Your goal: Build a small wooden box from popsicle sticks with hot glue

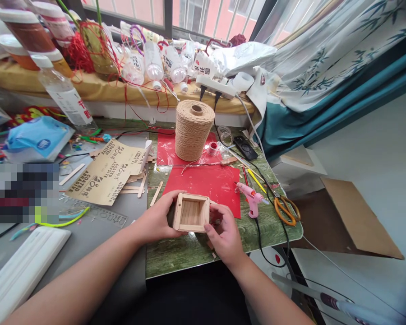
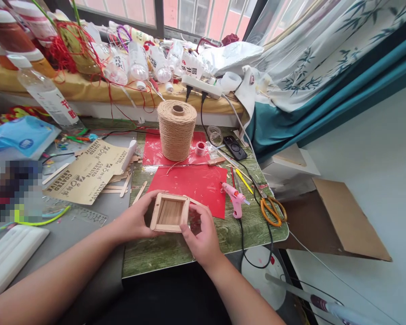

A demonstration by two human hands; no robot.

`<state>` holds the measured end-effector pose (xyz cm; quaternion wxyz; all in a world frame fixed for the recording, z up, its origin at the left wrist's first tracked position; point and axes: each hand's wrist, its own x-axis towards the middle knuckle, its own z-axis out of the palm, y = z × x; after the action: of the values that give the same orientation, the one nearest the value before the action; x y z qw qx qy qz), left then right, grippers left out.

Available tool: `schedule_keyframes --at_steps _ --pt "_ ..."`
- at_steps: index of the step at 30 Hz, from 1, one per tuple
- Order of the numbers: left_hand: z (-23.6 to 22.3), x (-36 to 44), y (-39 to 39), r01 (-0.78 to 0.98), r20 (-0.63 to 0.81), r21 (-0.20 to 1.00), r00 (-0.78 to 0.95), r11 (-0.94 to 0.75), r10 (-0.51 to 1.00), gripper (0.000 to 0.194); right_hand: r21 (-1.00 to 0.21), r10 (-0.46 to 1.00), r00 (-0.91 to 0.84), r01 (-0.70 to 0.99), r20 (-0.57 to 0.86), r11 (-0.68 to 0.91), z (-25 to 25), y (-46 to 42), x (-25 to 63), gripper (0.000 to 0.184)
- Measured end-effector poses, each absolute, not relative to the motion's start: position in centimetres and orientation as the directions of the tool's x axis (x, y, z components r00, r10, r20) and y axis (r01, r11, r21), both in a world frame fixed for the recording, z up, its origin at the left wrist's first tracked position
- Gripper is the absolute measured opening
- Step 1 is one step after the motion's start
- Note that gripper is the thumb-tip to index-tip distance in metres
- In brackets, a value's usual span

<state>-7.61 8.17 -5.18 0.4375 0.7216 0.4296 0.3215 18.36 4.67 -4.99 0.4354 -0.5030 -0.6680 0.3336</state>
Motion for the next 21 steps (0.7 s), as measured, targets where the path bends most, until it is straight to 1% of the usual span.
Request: schedule_keyframes --at_steps 2,4,7,9,11,14,16,21 --pt "-5.0 -7.9 8.0 0.374 0.162 0.860 0.445 -0.347 0.881 0.106 -0.804 0.929 -0.117 0.471 0.351 0.363 -3.9 5.4 18.8 0.038" --pt "-4.9 -8.2 7.9 0.398 0.237 0.797 0.487 -0.455 0.840 0.109 -0.696 0.868 -0.202 0.529 0.453 0.486 -2.6 6.2 19.0 0.032" --pt "-4.9 -8.3 7.8 0.395 0.310 0.721 0.552 -0.570 0.774 0.111 -0.506 0.743 -0.366 0.560 0.560 0.656 -0.8 7.1 18.6 0.035" --pt "-4.9 -8.3 7.7 0.400 0.332 0.685 0.573 -0.609 0.749 0.111 -0.398 0.678 -0.440 0.572 0.589 0.717 0.1 7.5 18.0 0.038" --pt "-4.7 -8.3 7.6 0.406 0.347 0.661 0.580 -0.631 0.737 0.112 -0.358 0.654 -0.479 0.572 0.585 0.738 0.7 7.8 17.3 0.037" --pt "-4.5 -8.3 7.5 0.407 0.362 0.646 0.582 -0.646 0.728 0.111 -0.378 0.681 -0.496 0.579 0.540 0.722 1.2 8.2 16.5 0.028" --pt "-4.4 -8.3 7.5 0.404 0.368 0.644 0.582 -0.650 0.725 0.111 -0.359 0.678 -0.526 0.586 0.513 0.726 1.4 8.6 16.3 0.023" --pt "-4.5 -8.4 7.7 0.384 0.385 0.644 0.586 -0.662 0.713 0.105 -0.198 0.570 -0.695 0.544 0.439 0.816 2.3 9.9 16.1 0.017"
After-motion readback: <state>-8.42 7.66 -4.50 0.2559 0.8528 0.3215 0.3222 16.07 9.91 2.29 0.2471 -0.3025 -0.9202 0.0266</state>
